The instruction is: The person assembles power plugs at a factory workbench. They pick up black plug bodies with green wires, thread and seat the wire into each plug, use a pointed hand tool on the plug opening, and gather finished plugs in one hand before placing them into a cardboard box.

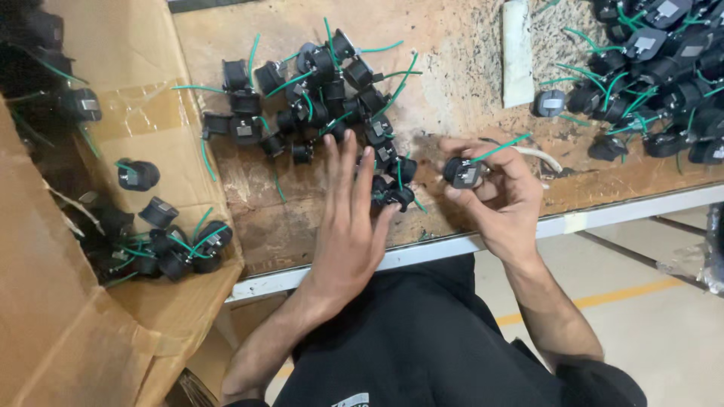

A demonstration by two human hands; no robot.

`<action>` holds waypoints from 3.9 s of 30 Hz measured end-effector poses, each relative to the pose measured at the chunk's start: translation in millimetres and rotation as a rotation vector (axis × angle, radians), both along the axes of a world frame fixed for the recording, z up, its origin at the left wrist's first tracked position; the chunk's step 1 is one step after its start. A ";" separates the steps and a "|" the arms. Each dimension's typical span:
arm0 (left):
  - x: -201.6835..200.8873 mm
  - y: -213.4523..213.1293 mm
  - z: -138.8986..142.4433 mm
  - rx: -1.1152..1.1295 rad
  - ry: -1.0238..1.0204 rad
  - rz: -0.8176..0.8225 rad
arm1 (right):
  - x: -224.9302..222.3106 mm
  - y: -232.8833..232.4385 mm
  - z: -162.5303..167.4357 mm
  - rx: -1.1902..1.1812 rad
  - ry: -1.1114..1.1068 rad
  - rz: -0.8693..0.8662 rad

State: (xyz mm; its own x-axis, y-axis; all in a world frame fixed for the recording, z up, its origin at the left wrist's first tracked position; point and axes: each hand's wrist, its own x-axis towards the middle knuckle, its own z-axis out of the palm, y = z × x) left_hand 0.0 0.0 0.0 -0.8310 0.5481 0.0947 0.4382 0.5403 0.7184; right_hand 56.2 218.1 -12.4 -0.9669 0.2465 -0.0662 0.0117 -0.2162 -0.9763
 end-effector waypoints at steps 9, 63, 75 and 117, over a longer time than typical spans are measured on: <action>17.8 -10.8 15.3 0.142 0.132 0.078 | 15.2 0.2 -6.3 -0.141 -0.064 0.025; -2.9 -11.5 16.5 0.368 -0.063 0.047 | -41.6 -13.3 28.0 0.922 -0.020 0.255; 2.4 5.8 30.2 0.492 -0.220 0.006 | 10.5 5.0 25.2 0.300 0.105 0.090; 8.1 1.7 18.8 0.588 -0.325 0.060 | 3.5 -12.7 28.8 0.496 -0.055 0.246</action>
State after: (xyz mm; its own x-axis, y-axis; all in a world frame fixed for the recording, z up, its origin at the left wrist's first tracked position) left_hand 8.1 1.7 18.8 -0.8950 0.4339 0.1030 0.1312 0.0353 0.9907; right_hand 59.7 205.4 16.5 -0.9983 0.0287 -0.0513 0.0574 0.2848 -0.9569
